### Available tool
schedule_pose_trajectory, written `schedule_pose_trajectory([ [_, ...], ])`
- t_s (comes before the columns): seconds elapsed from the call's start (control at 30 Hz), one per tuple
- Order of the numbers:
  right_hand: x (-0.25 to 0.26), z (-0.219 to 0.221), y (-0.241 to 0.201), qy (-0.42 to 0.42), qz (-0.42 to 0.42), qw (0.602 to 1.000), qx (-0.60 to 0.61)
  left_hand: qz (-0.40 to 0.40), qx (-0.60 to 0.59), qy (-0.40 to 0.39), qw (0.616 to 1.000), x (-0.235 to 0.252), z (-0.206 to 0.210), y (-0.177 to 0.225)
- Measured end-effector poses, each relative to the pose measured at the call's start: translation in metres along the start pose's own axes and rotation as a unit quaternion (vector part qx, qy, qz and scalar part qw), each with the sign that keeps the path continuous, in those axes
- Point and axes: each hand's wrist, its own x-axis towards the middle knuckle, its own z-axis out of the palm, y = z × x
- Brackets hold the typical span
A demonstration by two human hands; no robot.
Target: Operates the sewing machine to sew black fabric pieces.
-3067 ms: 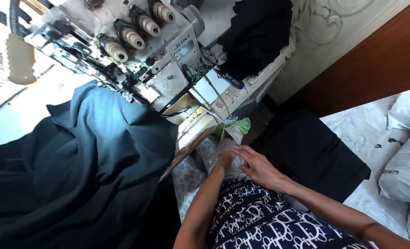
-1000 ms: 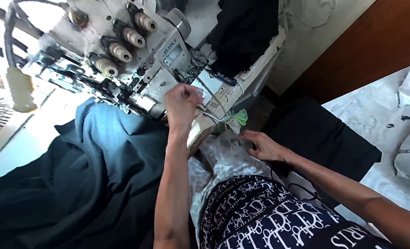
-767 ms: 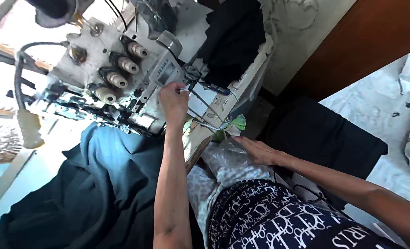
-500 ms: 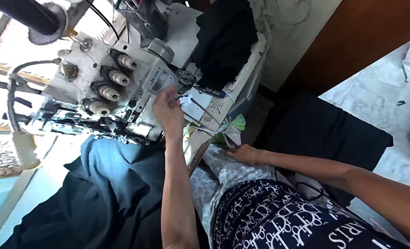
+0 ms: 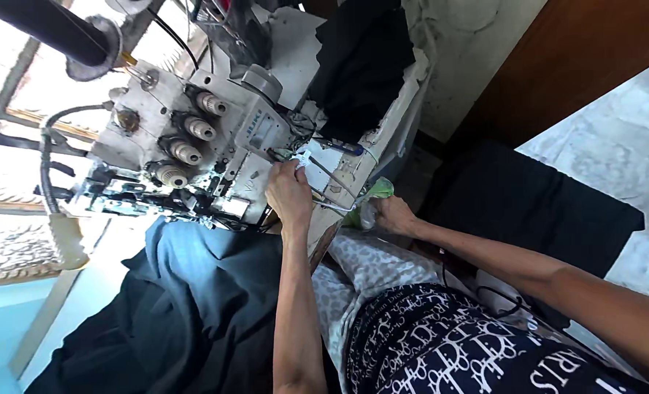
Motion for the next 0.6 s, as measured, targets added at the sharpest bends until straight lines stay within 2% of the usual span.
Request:
schedule_pose_trajectory([
  [0.07, 0.004, 0.009, 0.002, 0.006, 0.028, 0.99, 0.135, -0.013, 0.006, -0.026, 1.0, 0.004, -0.003, 0.003],
  [0.1, 0.006, 0.014, 0.003, 0.011, 0.026, 0.988, 0.154, -0.021, 0.01, -0.038, 0.999, 0.006, -0.005, 0.005],
  [0.27, 0.018, 0.048, 0.029, 0.005, -0.048, 0.996, 0.074, -0.032, 0.006, -0.046, 0.998, 0.009, -0.006, 0.009],
  [0.37, 0.027, 0.054, 0.041, -0.109, 0.012, 0.993, 0.046, -0.02, -0.013, -0.038, 0.999, 0.005, -0.005, 0.005],
  [0.47, 0.029, 0.048, 0.034, -0.223, 0.037, 0.971, -0.071, -0.003, -0.055, 0.002, 0.998, 0.0, -0.001, -0.005],
  [0.53, 0.028, 0.043, 0.022, -0.257, 0.062, 0.958, -0.112, 0.0, -0.097, 0.032, 0.995, -0.005, 0.0, -0.01],
  [0.6, 0.025, 0.04, 0.018, -0.262, 0.074, 0.957, -0.101, -0.014, -0.153, 0.045, 0.987, -0.01, -0.004, -0.008],
])
